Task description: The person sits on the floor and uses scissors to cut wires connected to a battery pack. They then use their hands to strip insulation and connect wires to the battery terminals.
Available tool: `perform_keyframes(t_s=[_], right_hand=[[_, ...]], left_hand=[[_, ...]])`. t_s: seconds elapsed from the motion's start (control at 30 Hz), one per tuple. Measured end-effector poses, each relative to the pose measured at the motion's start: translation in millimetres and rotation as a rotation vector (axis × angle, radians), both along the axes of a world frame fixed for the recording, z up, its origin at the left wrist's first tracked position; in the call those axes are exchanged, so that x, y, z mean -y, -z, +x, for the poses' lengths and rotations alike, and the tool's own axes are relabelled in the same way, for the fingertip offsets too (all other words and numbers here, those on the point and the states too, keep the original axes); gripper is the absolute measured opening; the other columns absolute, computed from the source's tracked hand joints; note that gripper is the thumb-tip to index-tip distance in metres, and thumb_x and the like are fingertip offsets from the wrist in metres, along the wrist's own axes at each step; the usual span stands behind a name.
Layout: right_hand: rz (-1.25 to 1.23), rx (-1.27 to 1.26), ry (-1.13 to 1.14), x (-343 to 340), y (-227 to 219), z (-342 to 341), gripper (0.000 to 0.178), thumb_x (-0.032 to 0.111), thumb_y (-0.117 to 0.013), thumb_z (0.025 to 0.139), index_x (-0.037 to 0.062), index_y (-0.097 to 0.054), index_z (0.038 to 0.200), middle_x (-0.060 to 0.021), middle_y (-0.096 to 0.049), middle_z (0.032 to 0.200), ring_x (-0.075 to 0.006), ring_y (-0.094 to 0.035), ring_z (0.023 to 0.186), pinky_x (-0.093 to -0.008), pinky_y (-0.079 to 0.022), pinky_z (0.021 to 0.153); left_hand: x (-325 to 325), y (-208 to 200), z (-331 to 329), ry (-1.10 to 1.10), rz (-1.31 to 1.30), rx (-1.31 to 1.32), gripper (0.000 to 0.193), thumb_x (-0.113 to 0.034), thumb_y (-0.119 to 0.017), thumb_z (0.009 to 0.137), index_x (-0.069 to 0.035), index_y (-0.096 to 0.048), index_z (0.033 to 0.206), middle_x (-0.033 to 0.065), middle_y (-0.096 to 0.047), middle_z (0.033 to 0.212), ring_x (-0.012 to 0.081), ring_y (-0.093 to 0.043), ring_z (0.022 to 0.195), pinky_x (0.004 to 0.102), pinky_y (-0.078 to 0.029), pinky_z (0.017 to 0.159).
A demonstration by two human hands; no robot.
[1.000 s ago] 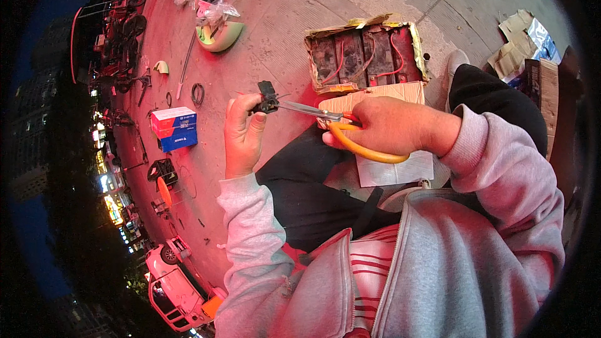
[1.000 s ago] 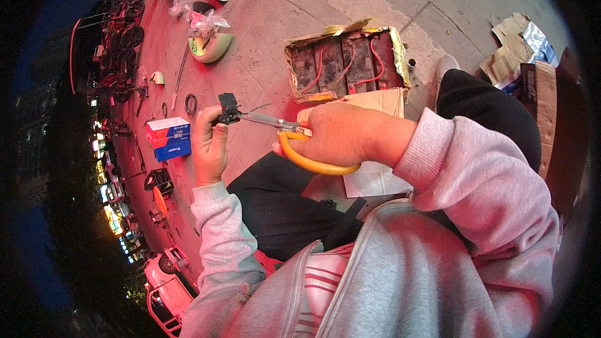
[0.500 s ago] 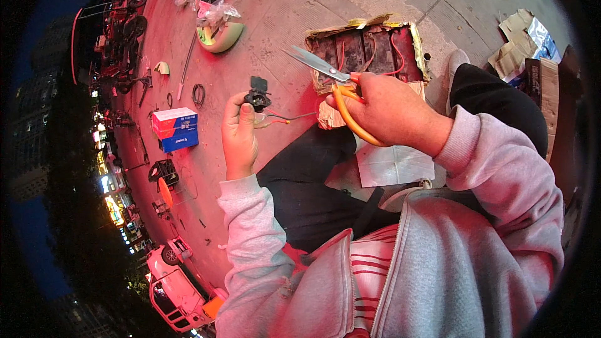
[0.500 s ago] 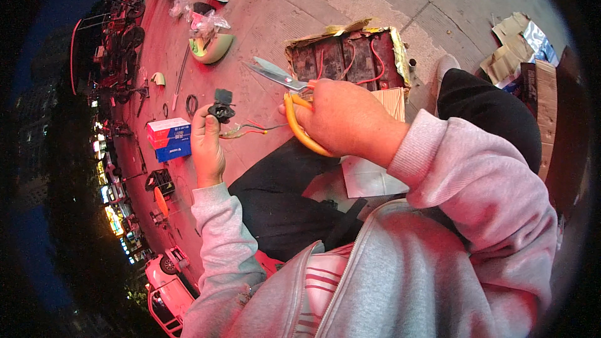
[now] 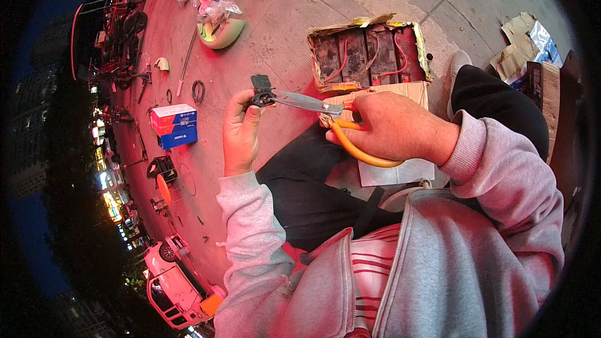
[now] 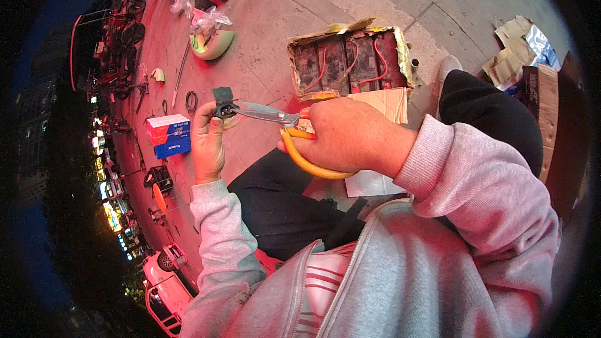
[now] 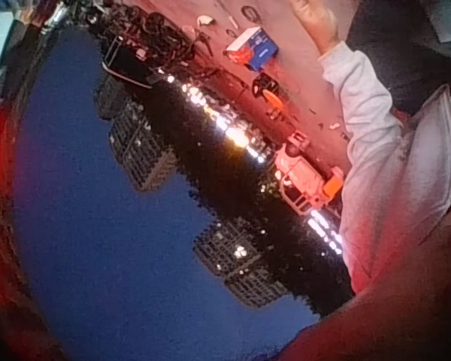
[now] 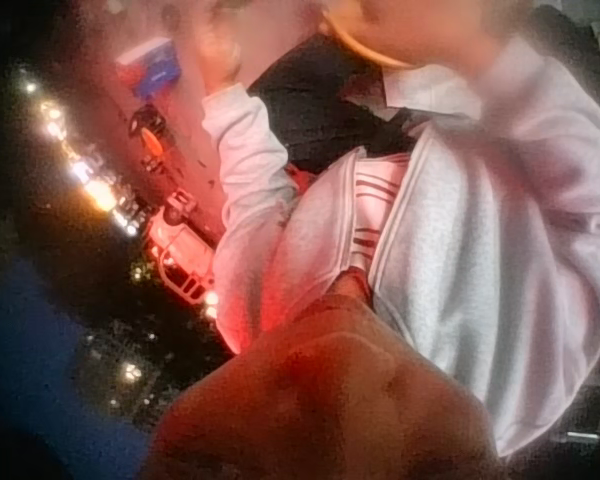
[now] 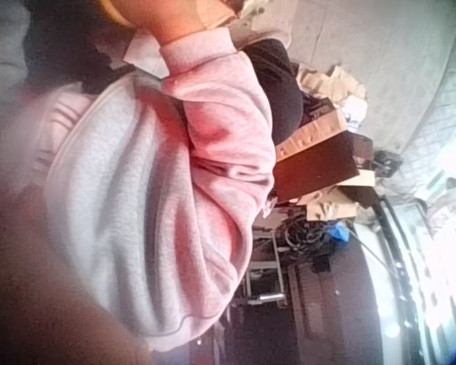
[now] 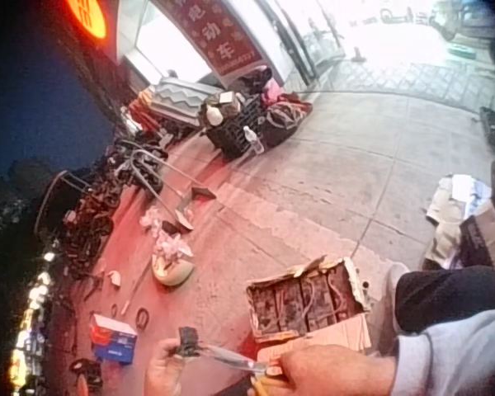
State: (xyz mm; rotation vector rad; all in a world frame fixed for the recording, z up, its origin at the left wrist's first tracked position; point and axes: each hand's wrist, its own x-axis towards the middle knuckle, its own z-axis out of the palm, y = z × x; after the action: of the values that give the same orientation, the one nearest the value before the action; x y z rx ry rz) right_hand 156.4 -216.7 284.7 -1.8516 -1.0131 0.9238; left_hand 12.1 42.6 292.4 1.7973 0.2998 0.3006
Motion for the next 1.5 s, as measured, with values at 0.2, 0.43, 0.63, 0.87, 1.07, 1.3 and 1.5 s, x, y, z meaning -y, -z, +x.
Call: perform_keyframes(t_s=[0.2, 0.43, 0.63, 0.87, 1.07, 1.3, 1.5], right_hand=[[-0.115, -0.050, -0.163, 3, -9, 16, 0.054, 0.059, -0.056, 0.089, 0.0082, -0.072, 0.093, -0.0232, -0.068, 0.082, -0.0423, -0.066, 0.082, -0.0488, -0.052, 0.075], [-0.205, -0.119, -0.225, 0, -9, 24, 0.054, 0.062, -0.057, 0.088, 0.0100, -0.072, 0.094, -0.0216, -0.070, 0.087, -0.0382, -0.067, 0.088, -0.0458, -0.051, 0.078], [-0.158, -0.315, -0.254, -2, -4, 27, 0.049, 0.060, -0.058, 0.090, 0.0130, -0.070, 0.097, -0.0156, -0.070, 0.090, -0.0314, -0.066, 0.087, -0.0406, -0.049, 0.081], [-0.117, -0.297, -0.308, -7, 7, 24, 0.053, 0.065, -0.050, 0.092, 0.0150, -0.065, 0.103, -0.0153, -0.069, 0.097, -0.0326, -0.064, 0.092, -0.0430, -0.047, 0.085], [-0.153, -0.327, -0.325, -7, 8, 26, 0.067, 0.074, -0.044, 0.089, 0.0134, -0.064, 0.110, -0.0182, -0.069, 0.106, -0.0344, -0.063, 0.101, -0.0445, -0.046, 0.090], [-0.329, -0.264, -0.306, -9, -4, 24, 0.089, 0.082, -0.045, 0.082, 0.0008, -0.071, 0.109, -0.0258, -0.068, 0.111, -0.0370, -0.063, 0.108, -0.0434, -0.046, 0.095], [-0.316, -0.201, -0.321, -7, 2, 23, 0.092, 0.082, -0.043, 0.083, -0.0023, -0.071, 0.107, -0.0296, -0.067, 0.109, -0.0408, -0.063, 0.109, -0.0448, -0.048, 0.094]], left_hand=[[-8, -1, -4, 0.064, 0.293, -0.143, 0.029, -0.022, -0.067, 0.095, -0.002, -0.061, 0.116, 0.0029, -0.061, 0.106, 0.0123, -0.058, 0.098, 0.0275, -0.047, 0.089], [-9, -3, -7, 0.138, 0.289, -0.239, 0.027, -0.016, -0.071, 0.091, -0.004, -0.064, 0.113, 0.0012, -0.056, 0.098, 0.0114, -0.053, 0.092, 0.0251, -0.042, 0.084], [-10, -1, -9, 0.090, 0.112, -0.301, 0.025, -0.013, -0.068, 0.094, -0.002, -0.064, 0.116, 0.0001, -0.058, 0.102, 0.0099, -0.055, 0.094, 0.0229, -0.044, 0.085], [-13, 1, -11, 0.078, 0.120, -0.327, 0.026, -0.015, -0.065, 0.096, -0.001, -0.063, 0.118, 0.0013, -0.061, 0.105, 0.0105, -0.058, 0.098, 0.0244, -0.045, 0.089], [-15, 0, -13, 0.021, 0.037, -0.272, 0.025, -0.015, -0.063, 0.098, -0.001, -0.063, 0.119, 0.0030, -0.063, 0.107, 0.0117, -0.060, 0.099, 0.0256, -0.046, 0.091], [-14, -1, -11, 0.091, 0.097, -0.303, 0.030, -0.020, -0.061, 0.099, 0.002, -0.061, 0.120, 0.0063, -0.066, 0.107, 0.0157, -0.064, 0.099, 0.0283, -0.049, 0.091], [-7, -5, -7, 0.150, 0.249, -0.313, 0.021, -0.014, -0.064, 0.096, -0.001, -0.066, 0.113, 0.0032, -0.058, 0.097, 0.0137, -0.060, 0.095, 0.0271, -0.046, 0.087]])
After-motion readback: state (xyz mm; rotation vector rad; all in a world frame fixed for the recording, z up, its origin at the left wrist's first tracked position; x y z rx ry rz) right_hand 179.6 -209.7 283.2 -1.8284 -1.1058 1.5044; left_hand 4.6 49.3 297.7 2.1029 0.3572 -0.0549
